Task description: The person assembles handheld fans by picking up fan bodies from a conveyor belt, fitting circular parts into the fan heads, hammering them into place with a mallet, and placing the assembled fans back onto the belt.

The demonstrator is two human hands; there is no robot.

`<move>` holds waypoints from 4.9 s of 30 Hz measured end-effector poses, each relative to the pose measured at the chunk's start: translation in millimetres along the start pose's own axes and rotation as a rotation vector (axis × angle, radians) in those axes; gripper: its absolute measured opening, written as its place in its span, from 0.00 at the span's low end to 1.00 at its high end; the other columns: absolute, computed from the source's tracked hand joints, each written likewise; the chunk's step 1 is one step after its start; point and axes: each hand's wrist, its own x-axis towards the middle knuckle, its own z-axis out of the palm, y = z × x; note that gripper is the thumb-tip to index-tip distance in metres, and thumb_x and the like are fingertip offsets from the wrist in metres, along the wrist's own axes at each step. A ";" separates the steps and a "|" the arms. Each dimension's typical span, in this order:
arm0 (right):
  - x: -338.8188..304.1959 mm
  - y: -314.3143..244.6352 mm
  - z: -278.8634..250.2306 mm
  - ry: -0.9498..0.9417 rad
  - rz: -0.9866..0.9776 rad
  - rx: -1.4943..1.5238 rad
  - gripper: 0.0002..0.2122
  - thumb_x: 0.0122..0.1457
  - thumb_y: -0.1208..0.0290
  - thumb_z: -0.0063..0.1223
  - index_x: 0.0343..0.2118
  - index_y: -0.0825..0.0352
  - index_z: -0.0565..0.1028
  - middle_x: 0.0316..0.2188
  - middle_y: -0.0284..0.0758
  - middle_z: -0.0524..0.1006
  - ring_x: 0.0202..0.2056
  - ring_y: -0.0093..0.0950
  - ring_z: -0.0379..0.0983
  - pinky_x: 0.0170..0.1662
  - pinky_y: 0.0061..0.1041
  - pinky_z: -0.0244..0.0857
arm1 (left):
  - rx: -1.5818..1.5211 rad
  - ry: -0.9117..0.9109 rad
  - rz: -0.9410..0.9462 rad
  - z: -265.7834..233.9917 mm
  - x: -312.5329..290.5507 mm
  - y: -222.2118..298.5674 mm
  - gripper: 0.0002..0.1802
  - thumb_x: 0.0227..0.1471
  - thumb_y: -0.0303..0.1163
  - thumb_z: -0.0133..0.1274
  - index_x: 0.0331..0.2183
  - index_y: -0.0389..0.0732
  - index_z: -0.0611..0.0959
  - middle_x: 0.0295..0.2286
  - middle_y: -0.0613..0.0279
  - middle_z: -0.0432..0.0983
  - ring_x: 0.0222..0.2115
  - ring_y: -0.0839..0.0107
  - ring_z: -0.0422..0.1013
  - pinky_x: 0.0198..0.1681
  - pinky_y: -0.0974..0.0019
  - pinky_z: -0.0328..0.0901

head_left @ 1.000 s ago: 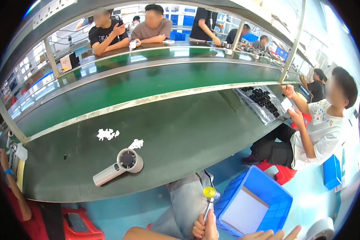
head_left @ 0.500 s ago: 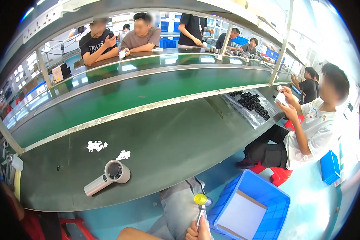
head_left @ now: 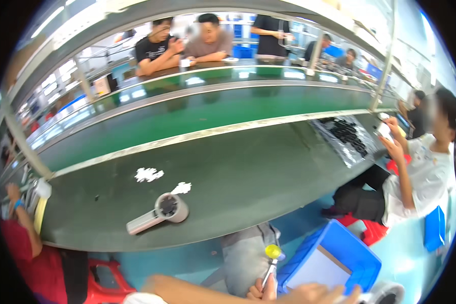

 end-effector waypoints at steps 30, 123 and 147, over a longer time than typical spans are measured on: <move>-23.4 -15.0 67.8 0.216 -0.117 -0.154 0.23 0.65 0.45 0.29 0.19 0.57 0.60 0.10 0.24 0.51 0.08 0.17 0.42 0.09 0.18 0.36 | 1.034 0.565 -1.102 -399.2 -152.2 -459.4 0.25 0.43 0.42 0.62 0.34 0.29 0.78 0.35 0.37 0.76 0.40 0.44 0.73 0.44 0.51 0.67; -58.1 -231.7 275.4 0.453 -0.932 -2.559 0.20 0.58 0.56 0.55 0.29 0.74 0.73 0.14 0.38 0.66 0.12 0.28 0.58 0.17 0.25 0.50 | 1.216 -0.274 -0.161 -61.8 -57.2 -188.0 0.18 0.47 0.29 0.50 0.39 0.28 0.80 0.16 0.61 0.57 0.14 0.72 0.53 0.15 0.69 0.51; -60.5 -224.1 278.3 0.753 -0.582 -2.487 0.20 0.63 0.52 0.46 0.30 0.69 0.74 0.17 0.28 0.66 0.29 0.24 0.58 0.33 0.24 0.55 | 1.200 -0.347 -0.129 -67.7 -55.5 -190.0 0.25 0.48 0.37 0.53 0.44 0.27 0.77 0.22 0.57 0.60 0.18 0.68 0.56 0.18 0.70 0.56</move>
